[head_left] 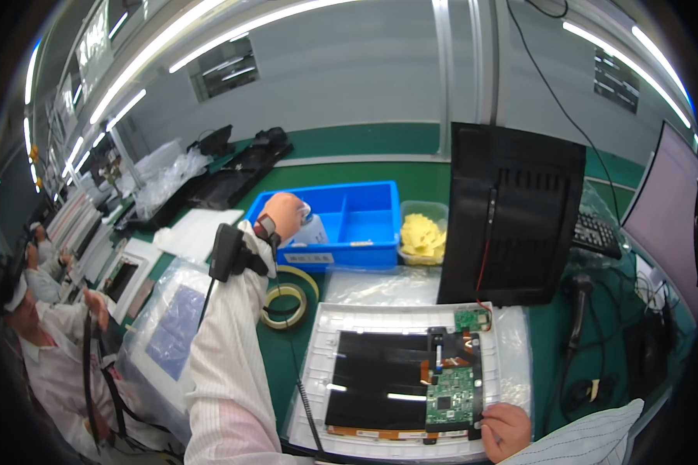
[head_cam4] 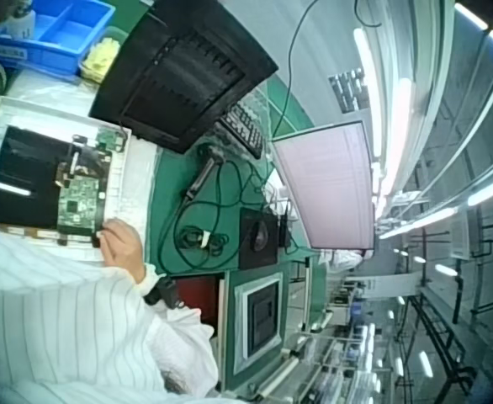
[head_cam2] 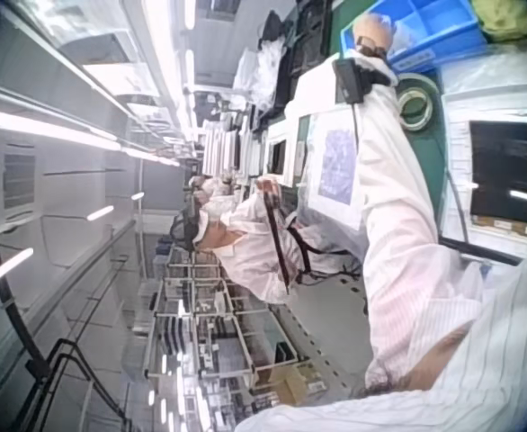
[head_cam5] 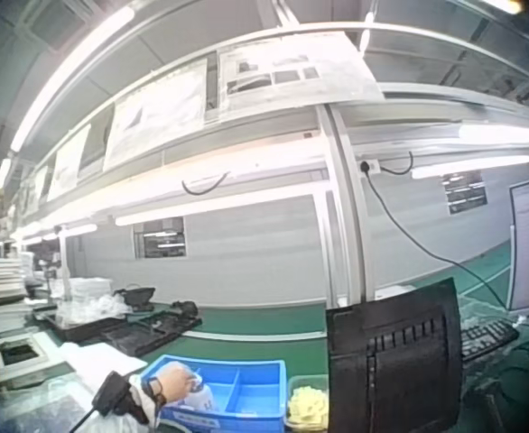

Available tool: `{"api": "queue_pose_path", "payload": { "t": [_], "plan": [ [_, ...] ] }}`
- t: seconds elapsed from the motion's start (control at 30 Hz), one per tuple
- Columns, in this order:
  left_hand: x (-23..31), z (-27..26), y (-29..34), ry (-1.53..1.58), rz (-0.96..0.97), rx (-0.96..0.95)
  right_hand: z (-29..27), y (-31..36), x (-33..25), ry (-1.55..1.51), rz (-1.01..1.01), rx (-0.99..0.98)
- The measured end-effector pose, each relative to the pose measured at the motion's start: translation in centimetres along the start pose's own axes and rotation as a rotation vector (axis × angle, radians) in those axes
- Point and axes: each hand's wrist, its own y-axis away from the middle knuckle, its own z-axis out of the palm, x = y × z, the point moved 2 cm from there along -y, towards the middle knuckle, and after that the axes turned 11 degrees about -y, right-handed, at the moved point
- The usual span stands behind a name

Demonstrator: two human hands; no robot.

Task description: The person connects ribbon cables and other components to an electronic display panel by hand, then uses a barcode scanner to scan the assembly.

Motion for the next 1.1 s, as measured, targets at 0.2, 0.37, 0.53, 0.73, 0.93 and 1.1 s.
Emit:
{"api": "queue_pose_path", "payload": {
  "t": [0.2, 0.37, 0.53, 0.73, 0.93, 1.1],
  "plan": [
    [0.2, 0.1, 0.3, -0.026, -0.012, -0.06, -0.2, -0.2, -0.2, -0.004, 0.001, 0.003],
    [0.2, -0.1, 1.0, 0.002, 0.098, 0.007, -0.2, -0.3, -0.3, -0.01, -0.016, -0.004],
    [-0.4, 0.4, 1.5, 0.02, 0.114, 0.07, 0.0, -0.2, 0.0, 0.0, -0.06, -0.003],
    [-0.9, 1.0, 1.3, 0.017, 0.115, 0.067, 0.1, 0.1, 0.3, -0.009, -0.082, 0.003],
    [-0.5, -1.6, 2.9, 0.137, -0.042, 0.213, -0.1, -0.6, -0.8, 0.045, -0.02, -0.046],
    [-0.1, -7.2, 7.2, 0.422, -0.087, 0.375, -0.3, -2.7, -2.8, 0.174, -0.065, -0.118]
  ]
}}
